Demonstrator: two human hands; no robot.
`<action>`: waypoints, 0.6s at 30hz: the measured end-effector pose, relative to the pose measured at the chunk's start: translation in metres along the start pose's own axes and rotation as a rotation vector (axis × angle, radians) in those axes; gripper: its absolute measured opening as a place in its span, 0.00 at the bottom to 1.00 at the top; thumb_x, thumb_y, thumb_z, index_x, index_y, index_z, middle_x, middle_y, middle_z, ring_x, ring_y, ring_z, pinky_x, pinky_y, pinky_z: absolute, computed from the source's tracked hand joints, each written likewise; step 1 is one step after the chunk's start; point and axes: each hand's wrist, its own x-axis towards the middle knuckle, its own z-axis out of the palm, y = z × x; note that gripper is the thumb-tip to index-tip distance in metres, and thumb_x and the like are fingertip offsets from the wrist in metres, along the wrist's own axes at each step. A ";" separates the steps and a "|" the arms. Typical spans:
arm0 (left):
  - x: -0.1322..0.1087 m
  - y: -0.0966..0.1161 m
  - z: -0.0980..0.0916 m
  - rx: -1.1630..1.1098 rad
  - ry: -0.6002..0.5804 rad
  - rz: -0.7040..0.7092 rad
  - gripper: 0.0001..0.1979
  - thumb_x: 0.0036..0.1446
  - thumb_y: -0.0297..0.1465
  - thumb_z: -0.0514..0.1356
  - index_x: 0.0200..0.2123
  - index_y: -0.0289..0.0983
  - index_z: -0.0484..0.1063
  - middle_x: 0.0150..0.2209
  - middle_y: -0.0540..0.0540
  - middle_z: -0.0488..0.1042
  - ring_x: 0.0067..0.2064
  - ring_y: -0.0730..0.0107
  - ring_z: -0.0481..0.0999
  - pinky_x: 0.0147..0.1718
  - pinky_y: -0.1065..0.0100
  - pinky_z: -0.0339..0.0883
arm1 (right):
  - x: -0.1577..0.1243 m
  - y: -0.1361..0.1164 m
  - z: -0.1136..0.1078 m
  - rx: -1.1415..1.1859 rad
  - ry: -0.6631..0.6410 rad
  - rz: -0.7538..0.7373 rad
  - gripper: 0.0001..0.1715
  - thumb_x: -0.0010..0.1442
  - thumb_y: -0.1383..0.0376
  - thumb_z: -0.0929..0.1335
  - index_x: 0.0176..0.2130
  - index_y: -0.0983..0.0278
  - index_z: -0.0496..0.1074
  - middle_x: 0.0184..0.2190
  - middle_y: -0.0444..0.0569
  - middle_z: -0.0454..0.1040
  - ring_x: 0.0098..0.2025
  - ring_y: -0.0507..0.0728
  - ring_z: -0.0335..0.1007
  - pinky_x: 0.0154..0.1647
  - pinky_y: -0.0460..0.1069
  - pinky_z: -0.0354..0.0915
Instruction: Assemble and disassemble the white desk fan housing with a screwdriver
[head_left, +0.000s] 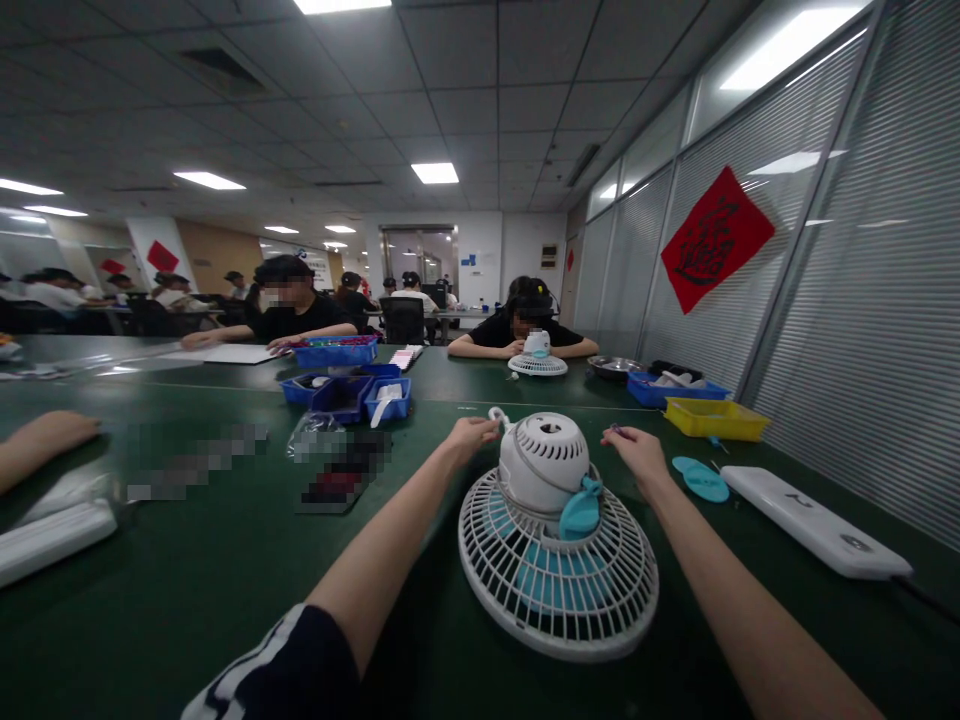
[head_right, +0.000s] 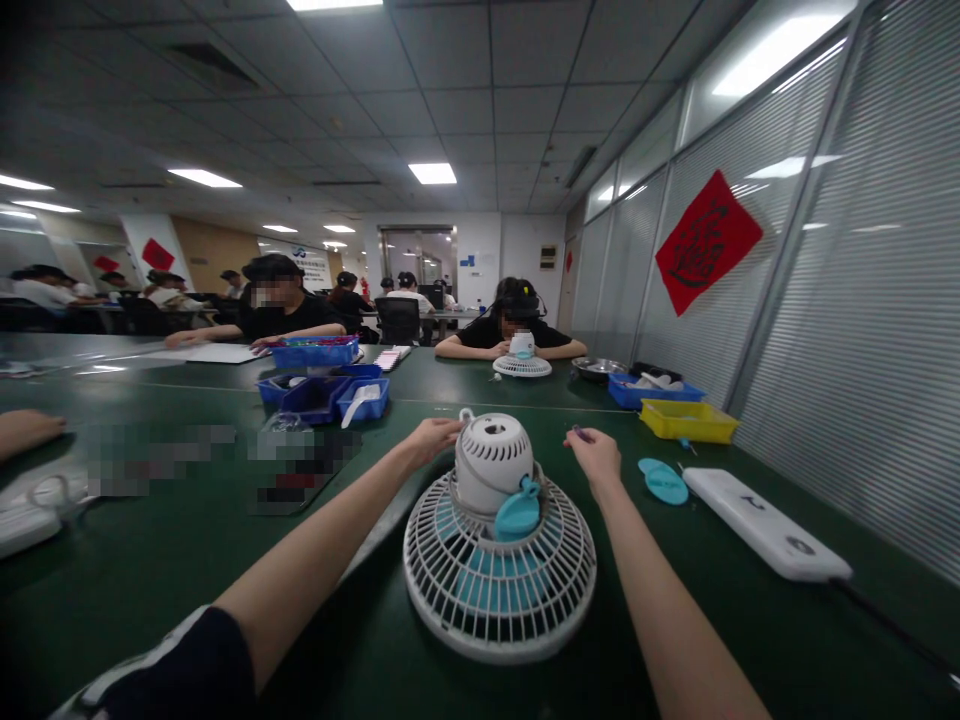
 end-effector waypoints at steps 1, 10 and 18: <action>0.004 0.006 0.006 -0.046 0.002 0.017 0.16 0.61 0.35 0.57 0.49 0.33 0.68 0.48 0.41 0.72 0.44 0.66 0.75 0.43 0.59 0.72 | -0.001 -0.003 -0.001 -0.045 -0.002 -0.005 0.17 0.46 0.55 0.65 0.25 0.64 0.76 0.32 0.52 0.79 0.39 0.62 0.73 0.37 0.51 0.64; -0.018 0.018 0.005 -0.065 -0.079 -0.032 0.14 0.51 0.25 0.61 0.43 0.29 0.73 0.38 0.38 0.78 0.37 0.65 0.77 0.39 0.67 0.69 | 0.000 -0.023 -0.006 0.070 0.000 -0.063 0.12 0.47 0.60 0.66 0.28 0.64 0.77 0.32 0.51 0.79 0.41 0.61 0.73 0.41 0.52 0.65; -0.047 0.044 0.013 -0.021 0.110 -0.004 0.11 0.54 0.30 0.53 0.38 0.33 0.72 0.37 0.43 0.77 0.33 0.72 0.74 0.28 0.74 0.62 | -0.013 -0.088 -0.027 0.248 -0.071 -0.239 0.11 0.56 0.67 0.63 0.35 0.69 0.73 0.31 0.53 0.77 0.27 0.51 0.69 0.31 0.46 0.64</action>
